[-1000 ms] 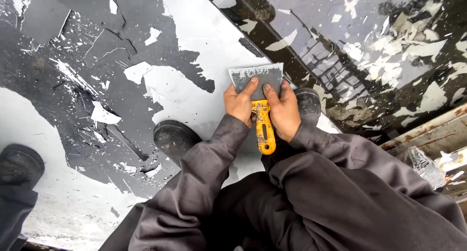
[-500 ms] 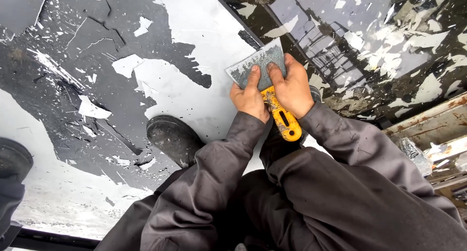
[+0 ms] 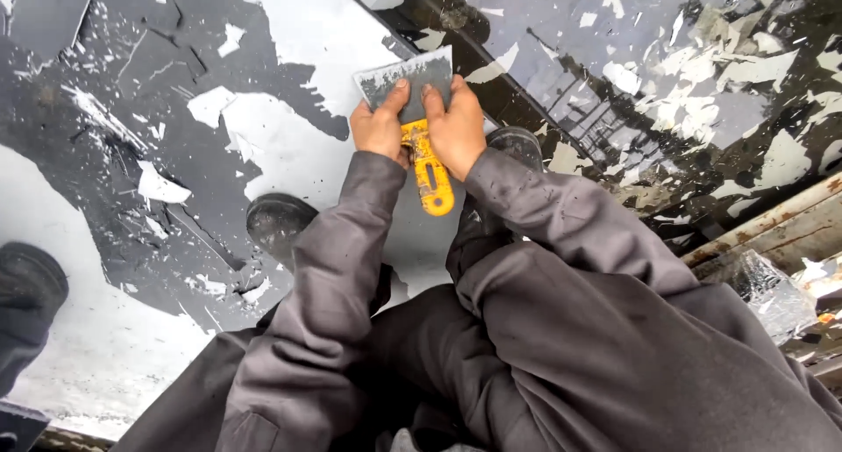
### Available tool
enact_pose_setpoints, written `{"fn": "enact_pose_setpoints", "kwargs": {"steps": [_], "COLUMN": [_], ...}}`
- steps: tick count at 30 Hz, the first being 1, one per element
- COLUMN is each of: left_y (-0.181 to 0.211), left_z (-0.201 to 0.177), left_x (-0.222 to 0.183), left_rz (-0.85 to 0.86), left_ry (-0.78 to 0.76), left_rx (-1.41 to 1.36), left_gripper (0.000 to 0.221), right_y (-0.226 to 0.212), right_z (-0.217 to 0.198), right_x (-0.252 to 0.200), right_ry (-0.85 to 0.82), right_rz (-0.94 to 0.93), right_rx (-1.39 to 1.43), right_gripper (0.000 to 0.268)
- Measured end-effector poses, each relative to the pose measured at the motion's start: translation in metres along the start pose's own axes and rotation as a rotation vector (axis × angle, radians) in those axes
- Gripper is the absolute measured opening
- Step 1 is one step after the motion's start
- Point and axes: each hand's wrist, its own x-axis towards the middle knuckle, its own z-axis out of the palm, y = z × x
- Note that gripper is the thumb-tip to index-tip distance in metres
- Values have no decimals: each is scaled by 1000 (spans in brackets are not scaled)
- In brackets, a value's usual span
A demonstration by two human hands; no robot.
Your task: Scraping off a layer of old gray coating from a flat surface using a putty knife.
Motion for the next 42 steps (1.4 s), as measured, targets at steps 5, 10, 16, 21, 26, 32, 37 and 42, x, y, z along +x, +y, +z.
{"fn": "enact_pose_setpoints", "kwargs": {"steps": [5, 10, 16, 21, 26, 32, 37, 42], "left_y": [-6, -1, 11, 10, -4, -6, 20, 29], "left_z": [21, 18, 6, 6, 15, 9, 25, 24], "left_x": [-11, -5, 14, 22, 5, -4, 7, 25], "left_rz": [13, 25, 99, 104, 85, 114, 80, 30], "left_ry": [116, 233, 129, 55, 30, 109, 149, 273], "left_rx": [-163, -234, -2, -23, -265, -351, -289, -130], "left_gripper": [28, 30, 23, 19, 22, 24, 20, 22], "right_y": [-14, -27, -15, -26, -25, -13, -24, -3], "right_z": [-15, -2, 20, 18, 1, -1, 7, 23], "right_x": [17, 23, 19, 24, 23, 3, 23, 36], "right_ry": [-92, -173, -60, -7, -118, -185, -156, -156], "right_rz": [-43, 40, 78, 53, 45, 268, 232, 284], "right_rx": [-193, -106, 28, -3, -16, 277, 37, 179], "right_gripper": [20, 19, 18, 19, 24, 27, 26, 26]}}
